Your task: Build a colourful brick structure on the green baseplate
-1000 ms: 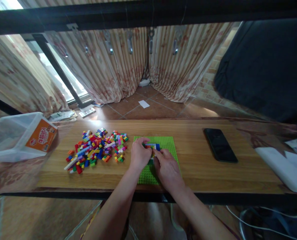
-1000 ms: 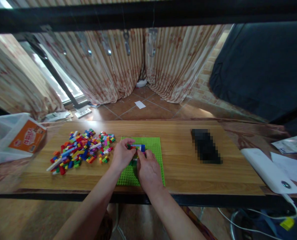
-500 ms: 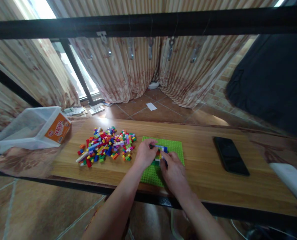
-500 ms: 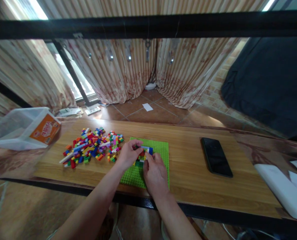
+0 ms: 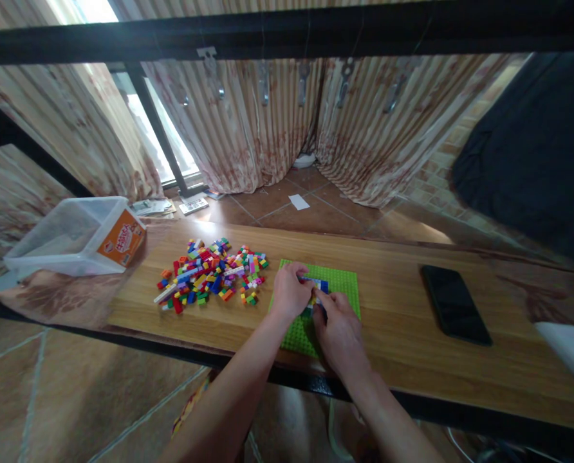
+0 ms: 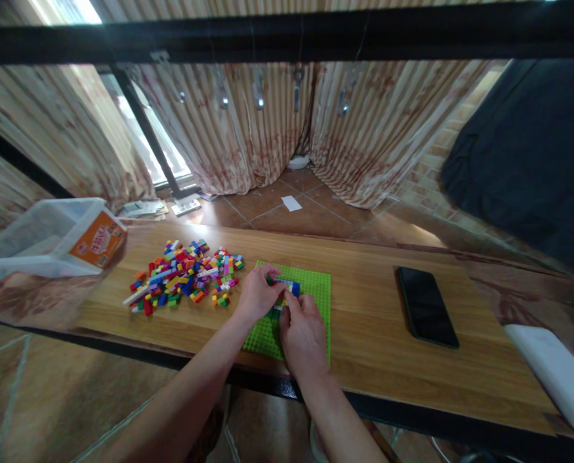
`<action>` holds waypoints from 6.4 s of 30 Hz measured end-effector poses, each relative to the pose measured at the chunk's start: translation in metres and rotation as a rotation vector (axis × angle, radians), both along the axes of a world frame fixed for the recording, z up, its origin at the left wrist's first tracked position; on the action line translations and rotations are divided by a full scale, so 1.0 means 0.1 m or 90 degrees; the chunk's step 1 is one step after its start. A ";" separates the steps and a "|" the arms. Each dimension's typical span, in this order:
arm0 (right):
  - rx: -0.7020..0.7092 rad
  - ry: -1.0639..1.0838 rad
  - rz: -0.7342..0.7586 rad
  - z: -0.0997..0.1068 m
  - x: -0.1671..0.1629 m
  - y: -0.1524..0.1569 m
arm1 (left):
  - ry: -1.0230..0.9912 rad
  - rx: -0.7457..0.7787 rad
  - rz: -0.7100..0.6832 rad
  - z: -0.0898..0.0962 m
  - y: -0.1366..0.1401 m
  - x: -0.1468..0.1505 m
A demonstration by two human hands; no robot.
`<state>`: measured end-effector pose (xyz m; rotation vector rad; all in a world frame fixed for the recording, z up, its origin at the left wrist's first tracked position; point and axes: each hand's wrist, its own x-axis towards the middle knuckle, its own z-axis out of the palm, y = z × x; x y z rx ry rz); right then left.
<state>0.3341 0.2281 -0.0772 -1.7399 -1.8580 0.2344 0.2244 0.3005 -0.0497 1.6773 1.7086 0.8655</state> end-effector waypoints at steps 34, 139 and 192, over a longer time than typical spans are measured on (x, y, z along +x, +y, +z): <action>0.023 -0.149 -0.089 0.08 0.17 0.21 | -0.657 0.108 0.278 0.35 0.00 -1.16; -0.051 0.576 0.143 0.31 -0.85 0.44 | -0.629 -0.105 0.007 0.30 -0.22 -1.05; 0.003 0.263 0.067 0.32 -0.26 0.32 | -0.412 -0.089 -0.100 0.07 -0.21 -0.77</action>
